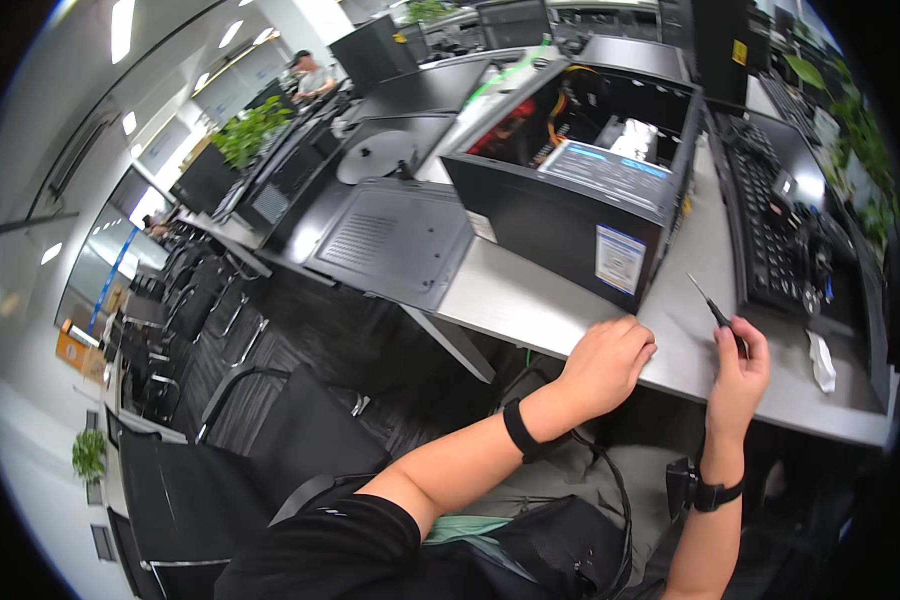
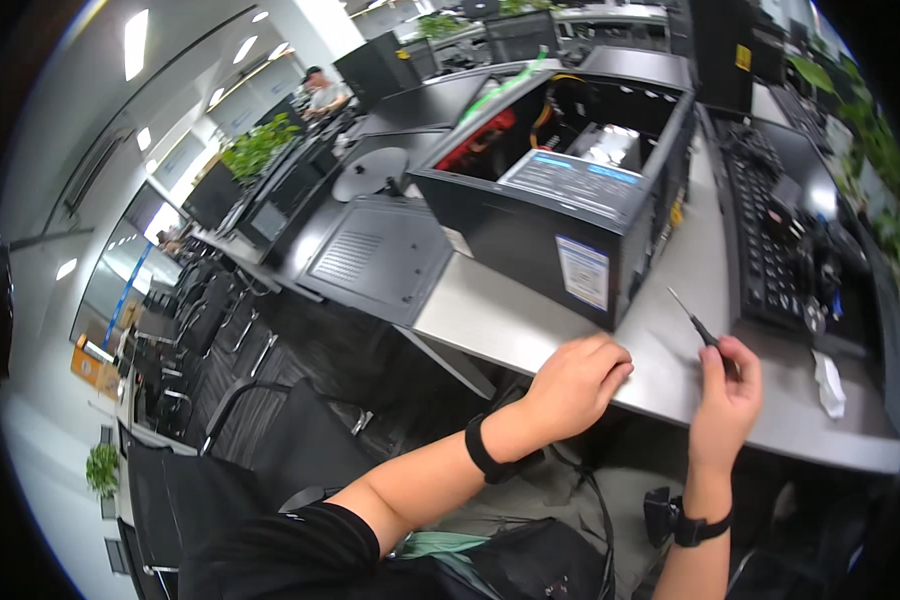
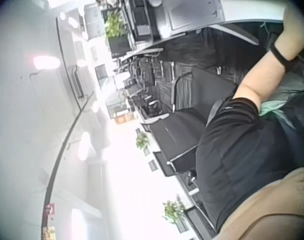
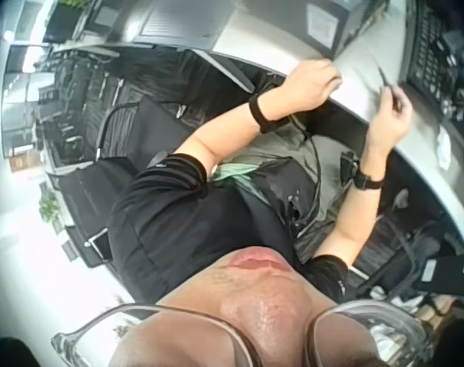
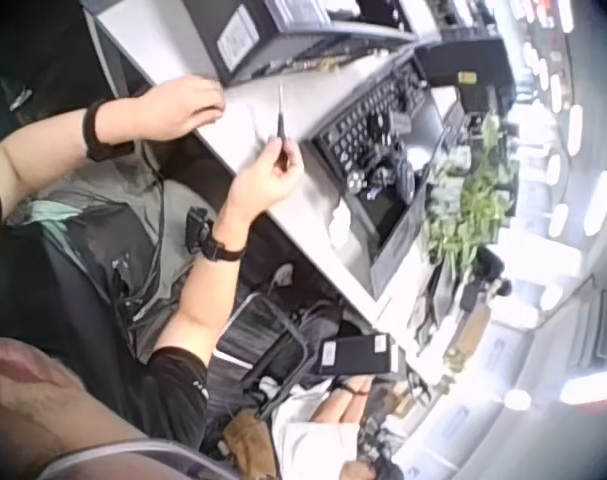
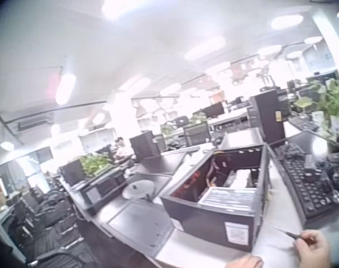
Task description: Unscrewing and removing a power supply unit from a computer tower case.
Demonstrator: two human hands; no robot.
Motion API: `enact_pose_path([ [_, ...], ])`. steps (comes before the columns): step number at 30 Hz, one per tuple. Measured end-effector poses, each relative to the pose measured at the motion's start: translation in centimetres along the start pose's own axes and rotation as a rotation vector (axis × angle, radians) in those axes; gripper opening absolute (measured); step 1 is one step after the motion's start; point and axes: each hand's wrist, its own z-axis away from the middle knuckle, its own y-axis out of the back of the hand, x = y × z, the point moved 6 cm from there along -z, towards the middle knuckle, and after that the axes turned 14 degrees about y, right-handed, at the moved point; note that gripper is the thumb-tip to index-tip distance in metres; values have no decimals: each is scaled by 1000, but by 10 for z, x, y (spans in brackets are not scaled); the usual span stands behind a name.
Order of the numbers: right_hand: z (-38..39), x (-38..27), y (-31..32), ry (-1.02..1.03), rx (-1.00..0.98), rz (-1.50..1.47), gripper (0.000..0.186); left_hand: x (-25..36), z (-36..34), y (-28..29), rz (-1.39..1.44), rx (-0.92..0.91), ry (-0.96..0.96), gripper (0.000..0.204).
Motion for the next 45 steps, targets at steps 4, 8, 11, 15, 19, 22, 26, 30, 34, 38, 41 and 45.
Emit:
enact_pose_path([
  [4,0,3,1,-12,-10,-26,15,-47,14,75,67,143,257,12],
  [8,-1,2,-2,9,-63,21,14,-122,30,184,-115,494,470,12],
  [11,-1,2,-3,-13,-60,-5,14,-154,44,226,-451,621,456,13],
  [15,0,-2,-5,24,-63,-13,14,-167,45,230,-687,626,472,19],
  [19,2,-6,-6,31,-77,2,16,-130,32,229,-380,763,306,15],
  [22,4,-5,-6,-62,-45,3,27,-81,15,219,-124,737,146,11],
  [26,3,-15,-10,-38,-48,-4,30,-9,-19,178,5,547,-133,15],
  [30,7,-22,-19,-110,-82,-158,27,33,-51,118,-93,384,-300,28],
  [34,6,-25,-24,-91,-75,-110,31,59,-69,112,-18,328,-353,41],
  [38,5,-24,-25,-103,-77,-73,30,102,-84,155,179,162,-358,42],
  [41,5,-26,-26,-93,-107,-65,32,124,-105,176,638,-275,-201,52],
  [45,6,-22,-26,-141,-110,-112,31,102,-131,165,152,-302,-90,43],
])
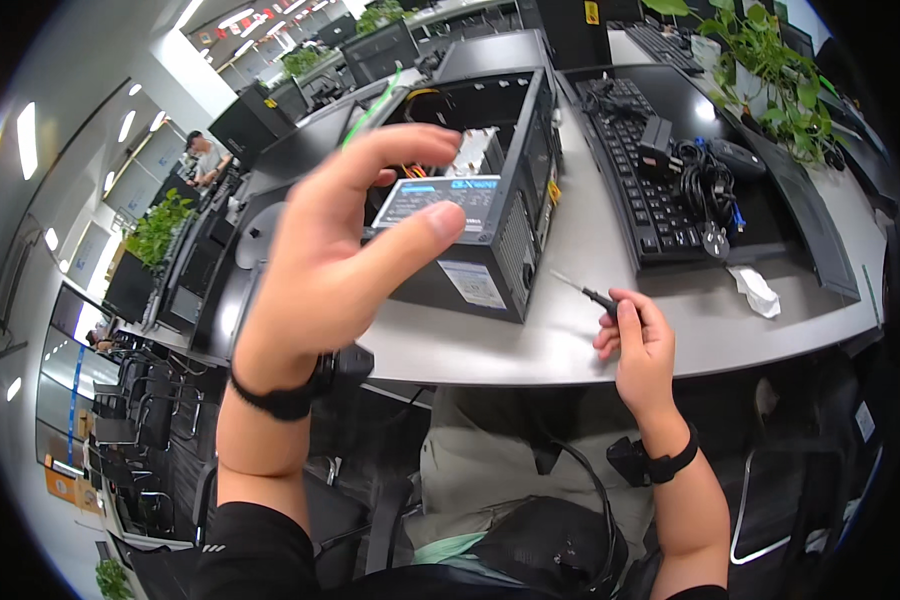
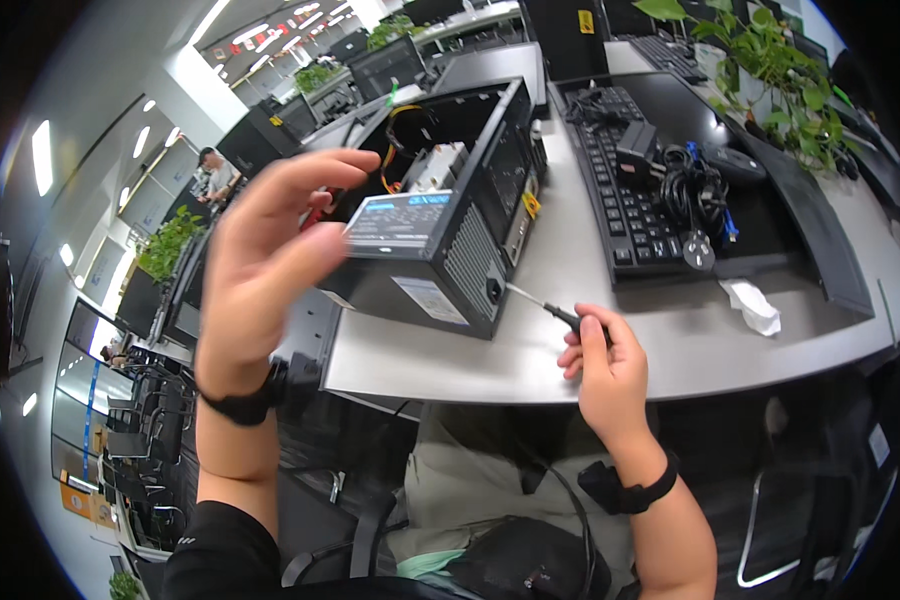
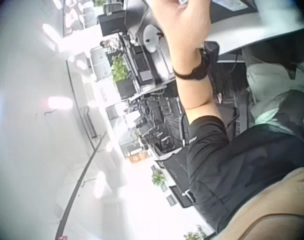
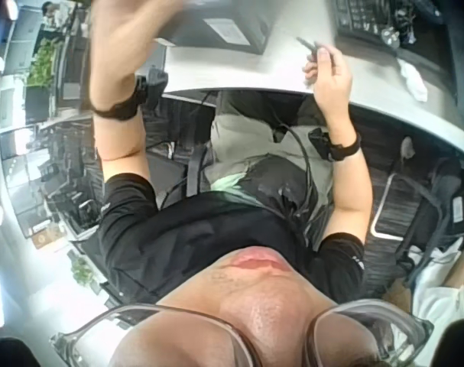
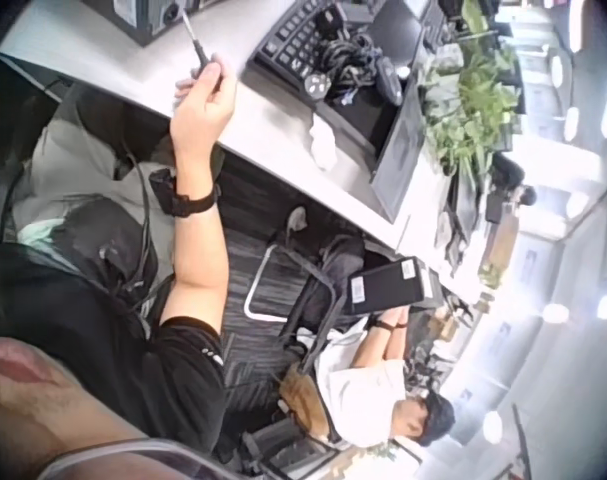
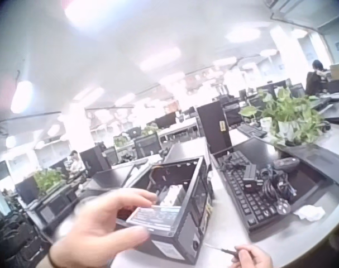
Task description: Unscrewing and removing a power supply unit from a computer tower case.
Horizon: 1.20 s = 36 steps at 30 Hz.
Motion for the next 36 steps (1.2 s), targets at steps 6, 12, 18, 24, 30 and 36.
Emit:
enact_pose_path([
  [6,1,3,1,-8,-21,4,28,-94,-37,9,-414,-56,110,47],
  [12,0,4,3,3,-43,16,28,-138,-44,19,-152,-330,568,61],
  [18,0,4,4,16,-60,41,29,-147,-65,28,-391,-401,663,95],
  [24,1,4,6,22,-70,59,29,-153,-65,31,-384,-430,688,95],
  [30,1,3,6,25,-82,47,28,-159,-65,38,-394,-389,722,82],
  [36,3,1,4,0,-63,31,28,-169,-66,39,-214,-441,800,78],
])
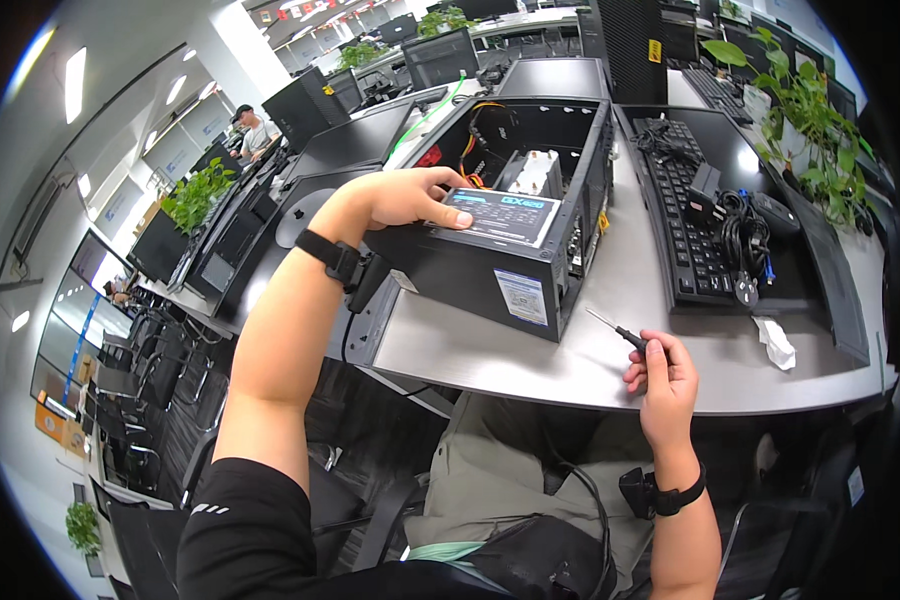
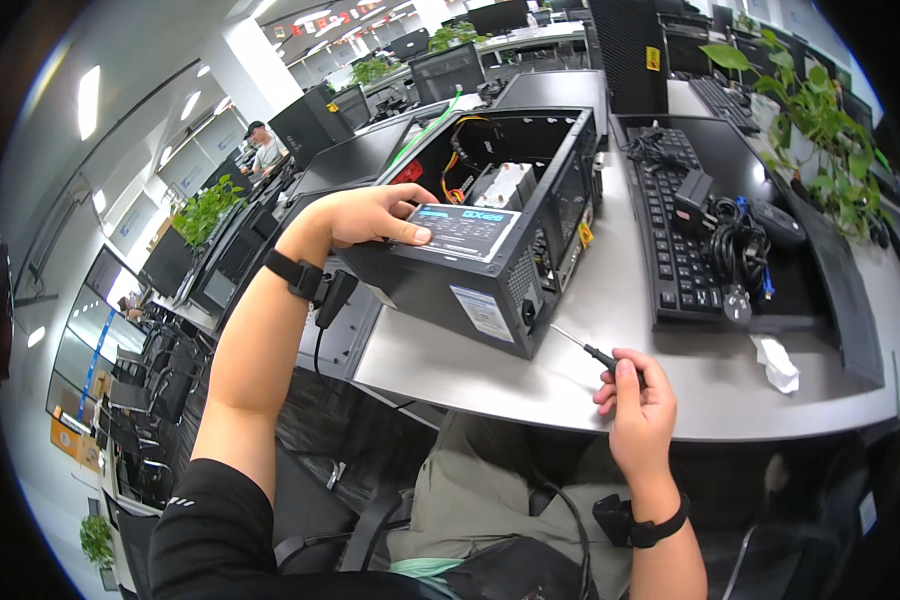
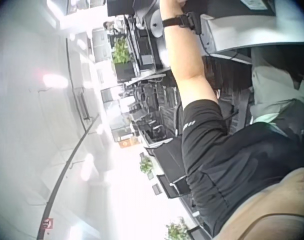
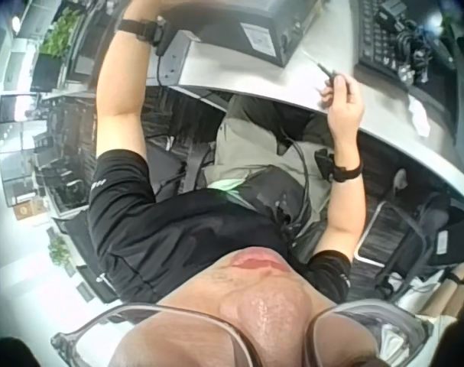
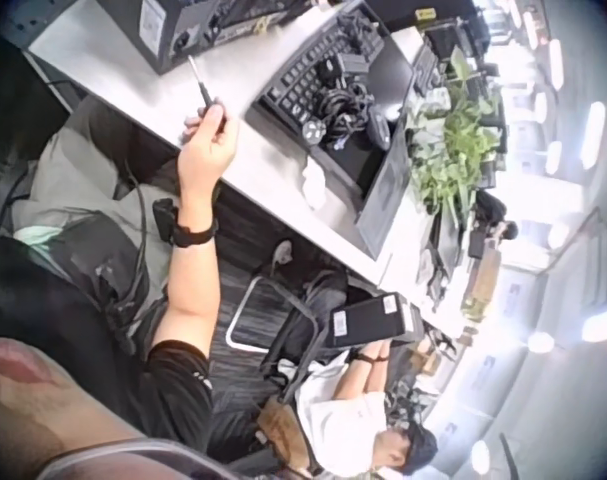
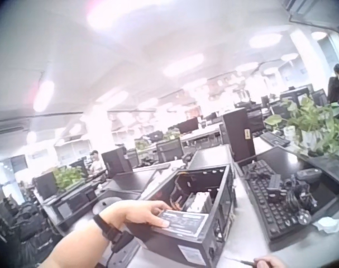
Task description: Unscrewing and removing a power supply unit from a computer tower case.
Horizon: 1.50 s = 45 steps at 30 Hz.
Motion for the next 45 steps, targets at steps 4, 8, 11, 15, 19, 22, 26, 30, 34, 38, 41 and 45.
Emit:
enact_pose_path([
  [4,0,-1,-1,-17,2,-10,27,-1,1,-2,72,-86,19,74],
  [8,0,-4,-2,-3,2,13,27,2,3,-5,169,-132,12,71],
  [11,-1,-3,-4,-9,7,39,26,4,6,-7,182,-155,1,72],
  [15,-1,-5,-7,8,-16,82,24,6,11,-7,82,-63,-44,70],
  [19,-2,-5,-7,2,-10,84,23,11,11,-14,-27,129,-29,68],
  [22,-2,-6,-7,14,-9,103,22,26,20,-22,-72,445,-116,72],
  [26,-1,-8,-9,41,-18,129,21,47,35,-45,-125,557,-193,87],
  [30,0,-6,-9,26,-13,123,21,66,41,-60,-234,546,-200,98],
  [34,0,-6,-9,20,-4,122,21,71,41,-65,-232,495,-142,102],
  [38,2,-8,-9,21,-13,142,21,71,45,-69,-210,586,-184,105],
  [41,3,-9,-10,26,-19,149,21,68,44,-70,-174,584,-184,108],
  [45,3,-9,-11,48,-28,157,22,65,42,-67,-138,570,-133,112],
])
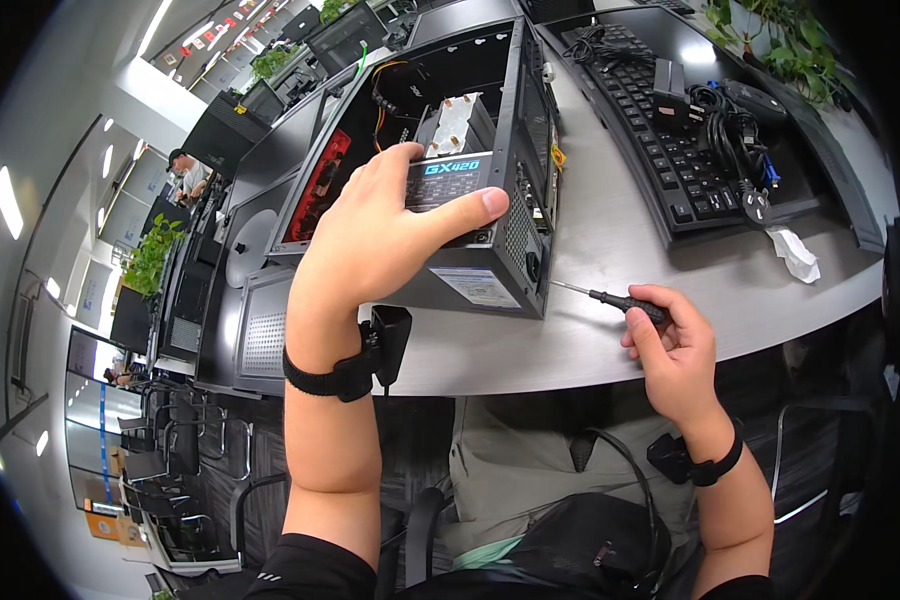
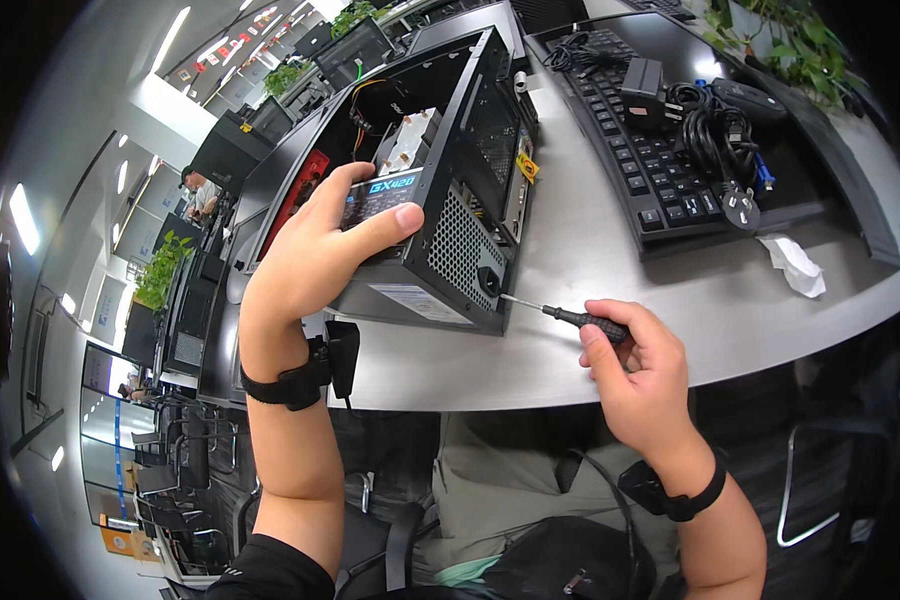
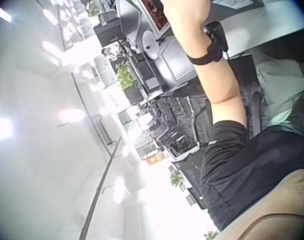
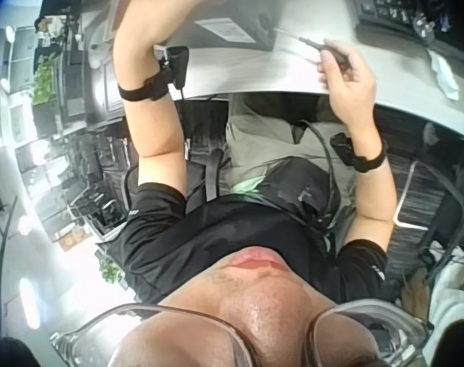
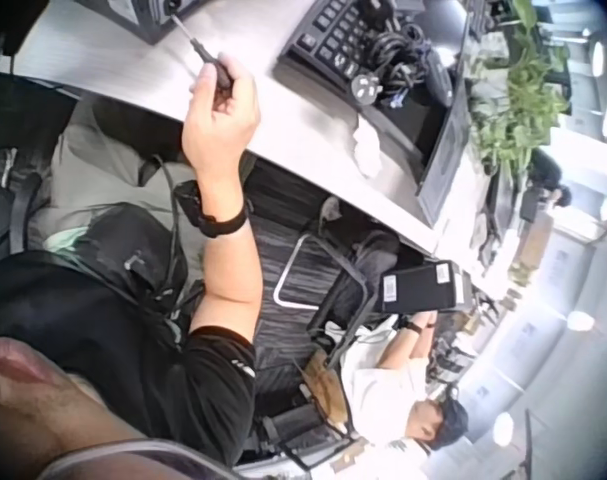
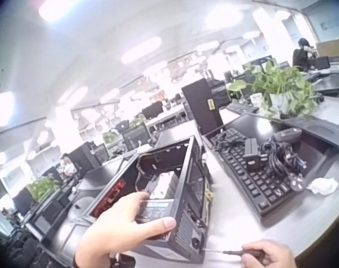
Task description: Unscrewing and removing a power supply unit from a computer tower case.
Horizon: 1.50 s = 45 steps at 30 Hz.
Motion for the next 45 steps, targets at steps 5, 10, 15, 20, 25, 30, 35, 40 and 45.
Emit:
enact_pose_path([
  [5,2,2,1,-26,-8,36,23,-2,0,-1,31,-10,19,114],
  [10,4,7,3,-79,19,31,23,-3,2,2,29,70,-38,113],
  [15,4,7,5,-53,25,132,26,-6,5,3,30,115,-51,113],
  [20,5,5,5,-5,6,131,26,-8,5,0,-25,155,-55,104],
  [25,6,5,5,0,-8,150,26,-10,3,1,-56,122,-60,77],
  [30,4,5,3,-26,-13,130,25,-7,-4,1,-97,17,-42,77],
  [35,4,2,2,11,-12,129,25,-11,-11,3,-162,-50,-22,84],
  [40,5,3,2,11,-14,114,25,-20,-16,5,-158,-139,46,97],
  [45,5,3,2,13,-12,106,24,-25,-17,8,-213,-147,84,102],
])
